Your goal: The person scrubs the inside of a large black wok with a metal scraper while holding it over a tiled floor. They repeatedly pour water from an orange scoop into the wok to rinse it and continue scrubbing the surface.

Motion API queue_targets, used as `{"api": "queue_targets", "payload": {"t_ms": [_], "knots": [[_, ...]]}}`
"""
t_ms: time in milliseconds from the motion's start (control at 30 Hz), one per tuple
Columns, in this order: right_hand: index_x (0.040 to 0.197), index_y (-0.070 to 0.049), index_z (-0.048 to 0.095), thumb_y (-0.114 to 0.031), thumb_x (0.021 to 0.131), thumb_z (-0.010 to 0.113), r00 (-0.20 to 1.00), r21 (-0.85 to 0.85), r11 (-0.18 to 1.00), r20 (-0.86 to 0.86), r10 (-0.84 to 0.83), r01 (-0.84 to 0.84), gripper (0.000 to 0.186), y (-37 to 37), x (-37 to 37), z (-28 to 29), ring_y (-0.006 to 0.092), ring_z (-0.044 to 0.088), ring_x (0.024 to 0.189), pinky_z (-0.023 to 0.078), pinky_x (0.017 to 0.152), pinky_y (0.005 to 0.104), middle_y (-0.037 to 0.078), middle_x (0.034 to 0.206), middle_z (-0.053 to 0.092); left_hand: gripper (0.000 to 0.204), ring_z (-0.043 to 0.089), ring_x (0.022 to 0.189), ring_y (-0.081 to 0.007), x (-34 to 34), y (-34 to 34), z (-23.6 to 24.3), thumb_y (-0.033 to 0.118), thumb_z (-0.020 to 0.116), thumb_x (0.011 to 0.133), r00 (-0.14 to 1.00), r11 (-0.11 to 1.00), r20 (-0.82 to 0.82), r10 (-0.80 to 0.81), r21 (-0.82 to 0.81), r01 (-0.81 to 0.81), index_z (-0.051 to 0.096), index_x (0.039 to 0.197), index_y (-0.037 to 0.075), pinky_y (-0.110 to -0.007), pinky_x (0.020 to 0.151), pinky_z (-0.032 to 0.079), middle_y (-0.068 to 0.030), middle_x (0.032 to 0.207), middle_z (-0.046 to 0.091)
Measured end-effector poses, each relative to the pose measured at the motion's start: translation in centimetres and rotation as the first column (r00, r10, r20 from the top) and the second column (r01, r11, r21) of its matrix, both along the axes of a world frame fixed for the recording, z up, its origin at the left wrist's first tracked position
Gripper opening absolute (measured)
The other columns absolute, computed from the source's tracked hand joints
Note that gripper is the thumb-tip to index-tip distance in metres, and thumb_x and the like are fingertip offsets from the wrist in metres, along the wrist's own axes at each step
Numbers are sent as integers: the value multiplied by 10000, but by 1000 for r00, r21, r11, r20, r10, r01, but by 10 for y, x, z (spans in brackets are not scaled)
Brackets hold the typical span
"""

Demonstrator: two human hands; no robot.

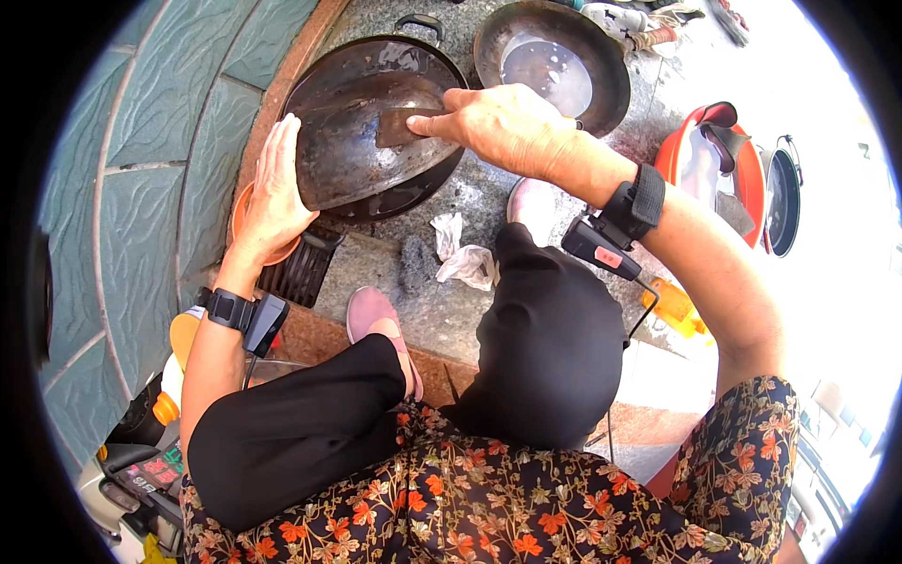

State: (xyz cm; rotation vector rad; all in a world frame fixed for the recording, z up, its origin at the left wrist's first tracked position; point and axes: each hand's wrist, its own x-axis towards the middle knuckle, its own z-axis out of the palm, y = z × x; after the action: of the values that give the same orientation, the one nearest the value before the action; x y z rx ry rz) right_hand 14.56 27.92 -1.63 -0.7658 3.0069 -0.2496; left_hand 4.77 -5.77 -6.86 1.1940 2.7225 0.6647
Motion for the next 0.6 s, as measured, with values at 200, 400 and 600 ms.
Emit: {"api": "queue_targets", "payload": {"t_ms": [200, 400, 600], "knots": [[1382, -268, 624, -104, 896, 578, 1000, 86, 996, 22, -19, 17, 514, 5, 9, 5, 299, 701, 775, 572, 654, 396, 89, 944, 606, 1000, 243, 1514, -397, 1, 1, 4, 199, 812, 779, 1000, 1000, 16, 22, 4, -22, 227, 1576, 48, -549, 1218, 233, -205, 1621, 264], [1401, -232, 606, -65, 848, 601, 998, 69, 996, -34, 57, -55, 577, 1, 1, 6, 306, 660, 708, 556, 624, 392, 89, 864, 552, 1018, 238, 1512, -402, -1, 1, -2, 188, 819, 757, 999, 1000, 21, 25, 19, -25, 228, 1579, 77, -601, 1203, 229, -187, 1623, 266], [1364, -234, 646, -88, 899, 595, 996, 56, 996, -58, 73, -70, 490, -25, -17, 18, 293, 672, 710, 555, 628, 381, 80, 846, 570, 1032, 205, 1530, -389, 0, -1, -5, 149, 812, 744, 999, 999, 30, 21, 36, -22, 216, 1585, 86, -616, 1199, 227, -178, 1634, 250]]}}
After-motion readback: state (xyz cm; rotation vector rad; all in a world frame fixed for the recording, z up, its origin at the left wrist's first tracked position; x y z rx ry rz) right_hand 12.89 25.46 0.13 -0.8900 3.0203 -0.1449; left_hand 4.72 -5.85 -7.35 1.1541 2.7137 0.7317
